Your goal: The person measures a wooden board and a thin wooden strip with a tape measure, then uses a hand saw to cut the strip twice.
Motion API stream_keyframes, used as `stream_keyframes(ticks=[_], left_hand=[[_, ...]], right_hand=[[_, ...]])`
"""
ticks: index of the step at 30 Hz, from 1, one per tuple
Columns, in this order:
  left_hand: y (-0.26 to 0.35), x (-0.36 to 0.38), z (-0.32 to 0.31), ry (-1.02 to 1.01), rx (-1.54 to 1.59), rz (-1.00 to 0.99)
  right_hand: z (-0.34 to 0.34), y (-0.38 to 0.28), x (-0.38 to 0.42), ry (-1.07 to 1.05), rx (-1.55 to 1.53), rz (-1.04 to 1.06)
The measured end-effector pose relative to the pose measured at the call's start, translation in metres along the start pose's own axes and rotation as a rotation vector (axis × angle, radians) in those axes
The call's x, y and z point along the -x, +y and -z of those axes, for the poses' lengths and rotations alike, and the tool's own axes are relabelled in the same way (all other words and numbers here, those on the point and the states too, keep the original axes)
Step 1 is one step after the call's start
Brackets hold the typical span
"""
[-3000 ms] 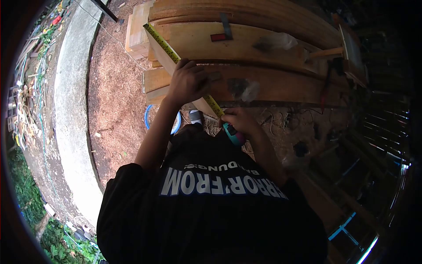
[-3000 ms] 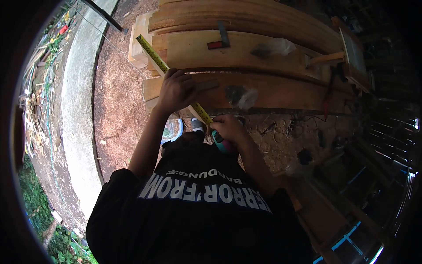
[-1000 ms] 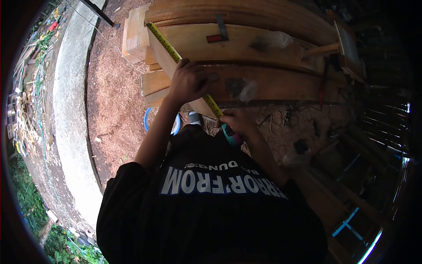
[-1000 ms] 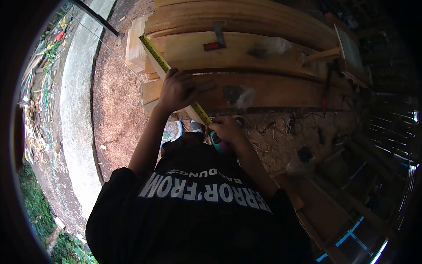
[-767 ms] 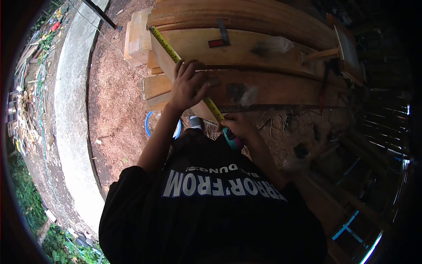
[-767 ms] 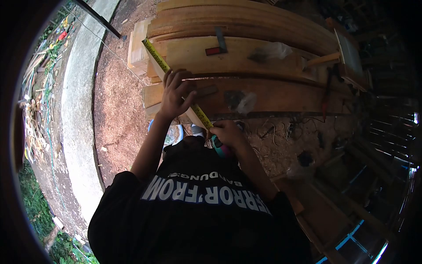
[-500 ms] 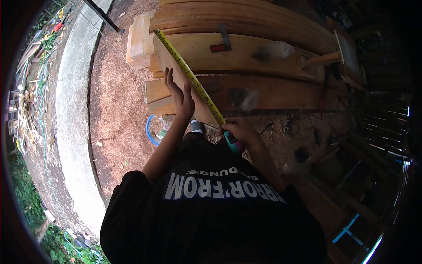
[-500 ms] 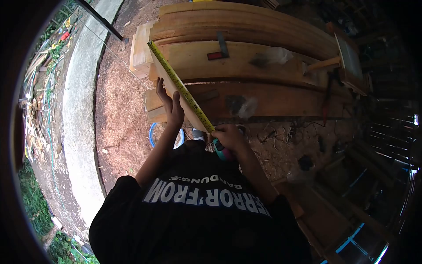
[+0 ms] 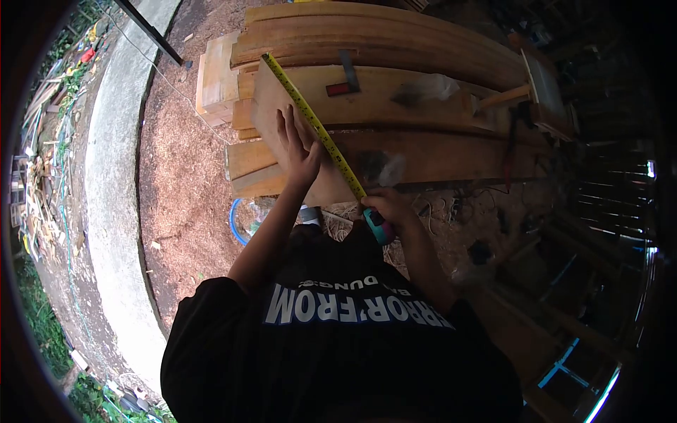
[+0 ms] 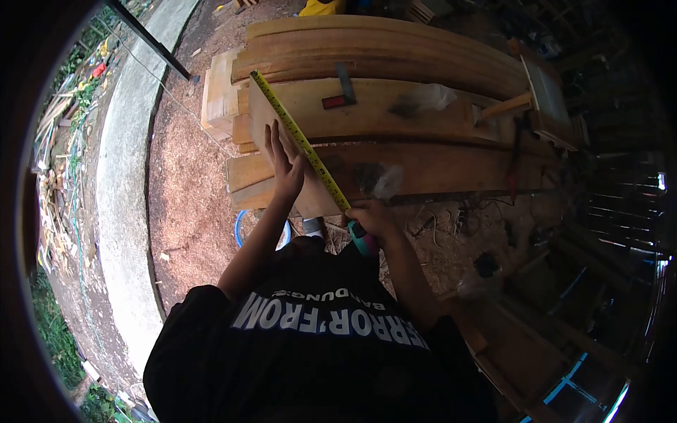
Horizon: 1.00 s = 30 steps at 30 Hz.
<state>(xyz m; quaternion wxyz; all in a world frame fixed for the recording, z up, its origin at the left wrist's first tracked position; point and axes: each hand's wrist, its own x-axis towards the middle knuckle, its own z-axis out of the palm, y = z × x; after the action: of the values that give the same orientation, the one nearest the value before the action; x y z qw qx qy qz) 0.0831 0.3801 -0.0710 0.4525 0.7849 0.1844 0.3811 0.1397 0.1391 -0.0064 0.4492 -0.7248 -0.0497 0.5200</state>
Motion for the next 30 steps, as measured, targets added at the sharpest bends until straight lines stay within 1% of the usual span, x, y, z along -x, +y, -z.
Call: stream_keyframes(ticks=[1, 3, 8, 10, 14, 16, 20, 22, 23, 25, 26, 28, 30], left_hand=[[0.002, -0.004, -0.002, -0.001, 0.003, -0.005], [0.006, -0.009, -0.008, 0.064, 0.027, -0.011], [-0.005, -0.006, -0.019, 0.087, 0.036, -0.008], [-0.005, -0.007, -0.021, 0.09, 0.024, -0.01], [-0.003, 0.0, -0.021, 0.109, -0.004, 0.004], [-0.003, 0.002, -0.021, 0.107, -0.017, -0.002], [0.001, -0.001, -0.022, 0.147, -0.07, 0.004], [0.007, -0.004, -0.026, 0.13, -0.081, -0.046], [0.01, -0.006, -0.027, 0.142, -0.086, -0.048], [0.014, -0.008, -0.03, 0.046, -0.325, -0.129], [0.017, -0.009, -0.033, 0.051, -0.325, -0.131], [0.017, -0.013, -0.042, -0.028, -0.452, -0.187], [0.01, -0.016, -0.056, -0.037, -0.397, -0.199]], right_hand=[[0.003, 0.003, -0.002, -0.013, -0.008, 0.025], [0.008, 0.007, -0.004, -0.002, -0.039, 0.026], [0.014, 0.017, -0.01, 0.02, -0.057, 0.058], [0.019, 0.022, -0.015, -0.035, -0.071, 0.054], [0.028, 0.028, -0.018, -0.046, -0.028, 0.071], [0.035, 0.017, -0.009, -0.058, -0.105, 0.076], [0.055, -0.001, -0.004, -0.095, -0.018, 0.08], [0.065, 0.003, -0.01, -0.128, -0.093, 0.08], [0.07, 0.006, -0.013, -0.136, -0.084, 0.086], [0.083, 0.013, -0.014, -0.124, -0.16, 0.055], [0.091, 0.017, -0.012, -0.125, -0.156, 0.06], [0.106, 0.021, -0.004, -0.078, -0.214, 0.113], [0.128, 0.027, 0.0, -0.054, -0.194, 0.121]])
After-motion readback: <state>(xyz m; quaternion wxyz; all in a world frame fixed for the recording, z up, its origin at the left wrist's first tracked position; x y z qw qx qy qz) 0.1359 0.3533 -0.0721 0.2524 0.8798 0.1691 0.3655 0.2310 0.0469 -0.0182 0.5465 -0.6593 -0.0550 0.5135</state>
